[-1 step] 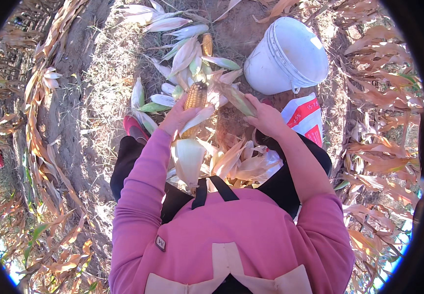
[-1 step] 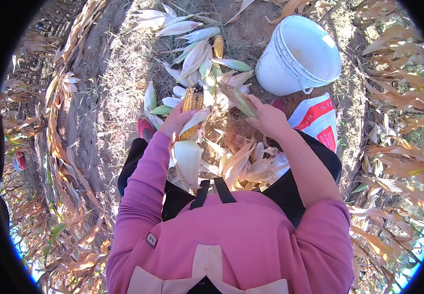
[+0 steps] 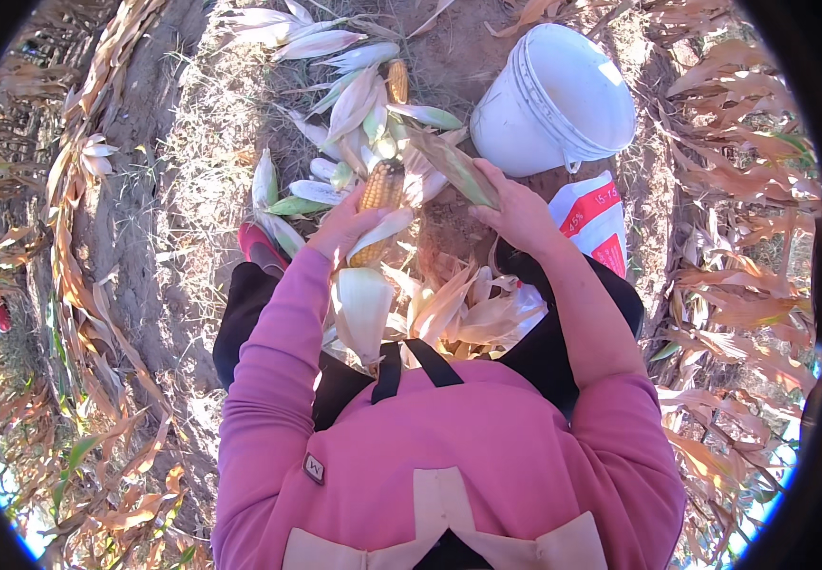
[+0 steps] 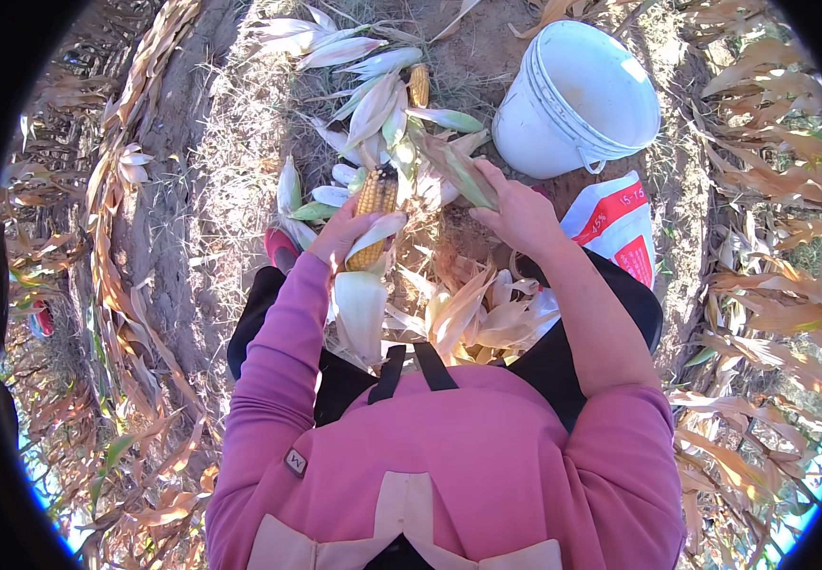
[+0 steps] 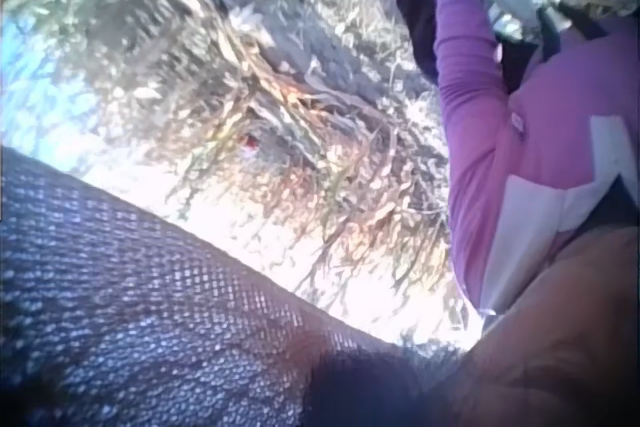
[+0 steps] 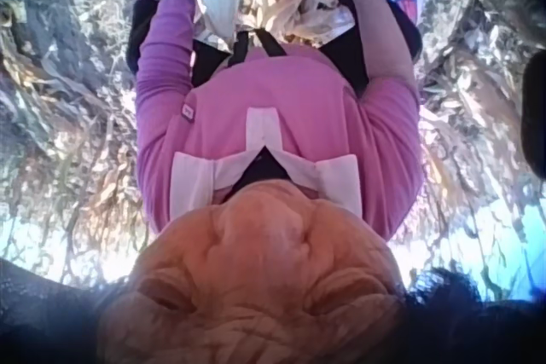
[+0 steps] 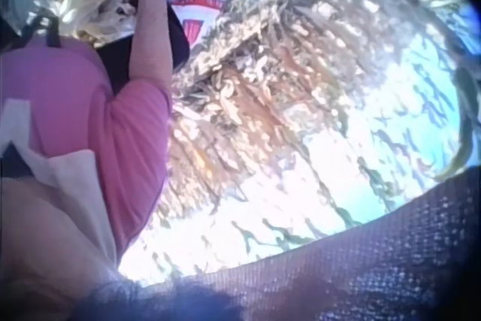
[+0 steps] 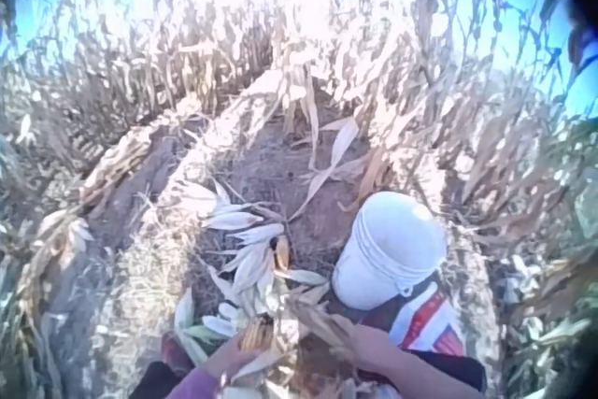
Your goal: The person sits on the ground in a cornfield and shucks corn cobs by hand. They peel back the husks, remove the silk, and place the cleaned cobs into a white bucket.
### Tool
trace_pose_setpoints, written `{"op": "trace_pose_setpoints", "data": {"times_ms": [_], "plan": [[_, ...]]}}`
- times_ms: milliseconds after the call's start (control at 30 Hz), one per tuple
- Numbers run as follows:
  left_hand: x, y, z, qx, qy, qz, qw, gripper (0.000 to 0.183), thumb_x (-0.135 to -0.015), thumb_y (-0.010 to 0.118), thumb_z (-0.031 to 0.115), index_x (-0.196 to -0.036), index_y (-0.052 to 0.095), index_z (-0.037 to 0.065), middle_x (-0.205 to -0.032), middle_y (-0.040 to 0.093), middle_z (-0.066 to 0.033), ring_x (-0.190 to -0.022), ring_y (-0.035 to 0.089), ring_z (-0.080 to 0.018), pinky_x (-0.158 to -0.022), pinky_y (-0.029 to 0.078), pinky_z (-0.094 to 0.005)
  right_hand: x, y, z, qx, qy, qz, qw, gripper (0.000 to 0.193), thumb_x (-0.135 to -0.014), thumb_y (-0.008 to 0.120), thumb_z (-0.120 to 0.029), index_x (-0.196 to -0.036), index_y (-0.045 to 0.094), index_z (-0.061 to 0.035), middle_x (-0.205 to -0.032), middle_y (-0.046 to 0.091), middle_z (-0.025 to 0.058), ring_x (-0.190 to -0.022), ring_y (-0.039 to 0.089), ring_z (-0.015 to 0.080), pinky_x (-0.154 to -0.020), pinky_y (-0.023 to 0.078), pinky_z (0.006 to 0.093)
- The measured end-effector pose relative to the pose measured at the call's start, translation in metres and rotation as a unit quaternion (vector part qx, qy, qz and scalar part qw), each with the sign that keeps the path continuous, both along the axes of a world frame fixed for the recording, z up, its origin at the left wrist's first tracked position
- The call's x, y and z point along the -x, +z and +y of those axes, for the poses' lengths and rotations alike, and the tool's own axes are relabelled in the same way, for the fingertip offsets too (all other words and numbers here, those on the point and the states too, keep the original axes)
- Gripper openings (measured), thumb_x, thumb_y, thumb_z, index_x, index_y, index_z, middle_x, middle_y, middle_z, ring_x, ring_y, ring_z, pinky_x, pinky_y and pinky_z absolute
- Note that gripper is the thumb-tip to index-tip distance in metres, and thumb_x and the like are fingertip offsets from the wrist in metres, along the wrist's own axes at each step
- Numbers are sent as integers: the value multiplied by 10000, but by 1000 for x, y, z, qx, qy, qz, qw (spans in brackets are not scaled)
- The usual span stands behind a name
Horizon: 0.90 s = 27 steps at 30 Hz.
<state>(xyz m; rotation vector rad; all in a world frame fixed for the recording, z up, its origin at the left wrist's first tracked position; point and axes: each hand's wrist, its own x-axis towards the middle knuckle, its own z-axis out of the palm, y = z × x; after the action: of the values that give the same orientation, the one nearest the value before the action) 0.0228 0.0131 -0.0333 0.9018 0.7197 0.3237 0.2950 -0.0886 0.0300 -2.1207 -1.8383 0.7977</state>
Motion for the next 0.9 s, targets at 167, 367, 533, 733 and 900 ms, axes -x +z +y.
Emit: {"op": "trace_pose_setpoints", "data": {"times_ms": [167, 367, 533, 733, 900], "plan": [[-4, -1, -9, 27, 46, 9, 999, 593, -910, 593, 182, -1404, 311, 11, -1161, 588, -119, -1025, 590, -150, -844, 494, -271, 1, 18, 13, -87, -33, 72, 993, 695, -806, 685, -265, -1403, 353, -140, -1115, 602, 199, -995, 585, 380, -852, 461, 404], [-8, -8, -7, 24, 30, 71, 997, 460, -954, 540, 226, -1348, 414, 26, -1147, 596, -54, -985, 575, -99, -842, 464, -217, 17, 34, 1, -151, 29, 107, 982, 693, -820, 676, -235, -1418, 333, -173, -1091, 590, 172, -962, 592, 362, -840, 468, 403], [-1, 10, -3, -18, 45, -59, 997, 476, -950, 538, 221, -1367, 395, 43, -1141, 600, -54, -1005, 578, -110, -869, 464, -245, -24, -16, -11, 135, 92, -93, 982, 693, -813, 661, -344, -1409, 321, -251, -950, 611, 161, -865, 619, 349, -741, 499, 424], [7, 6, 4, -13, 20, -107, 994, 647, -864, 663, 237, -1397, 355, 37, -1211, 564, -56, -1044, 566, -130, -877, 476, -283, -13, -19, 3, 23, 16, -17, 999, 673, -825, 646, -373, -1394, 333, -194, -953, 625, 178, -906, 630, 332, -759, 503, 415], [2, 6, 1, -46, 46, -65, 996, 668, -812, 710, 175, -1371, 379, 21, -1177, 570, -49, -1003, 577, -126, -873, 472, -271, -17, -57, 5, 121, -147, 324, 927, 560, -919, 527, -439, -1341, 389, -98, -925, 621, 114, -849, 628, 260, -733, 499, 383]]}}
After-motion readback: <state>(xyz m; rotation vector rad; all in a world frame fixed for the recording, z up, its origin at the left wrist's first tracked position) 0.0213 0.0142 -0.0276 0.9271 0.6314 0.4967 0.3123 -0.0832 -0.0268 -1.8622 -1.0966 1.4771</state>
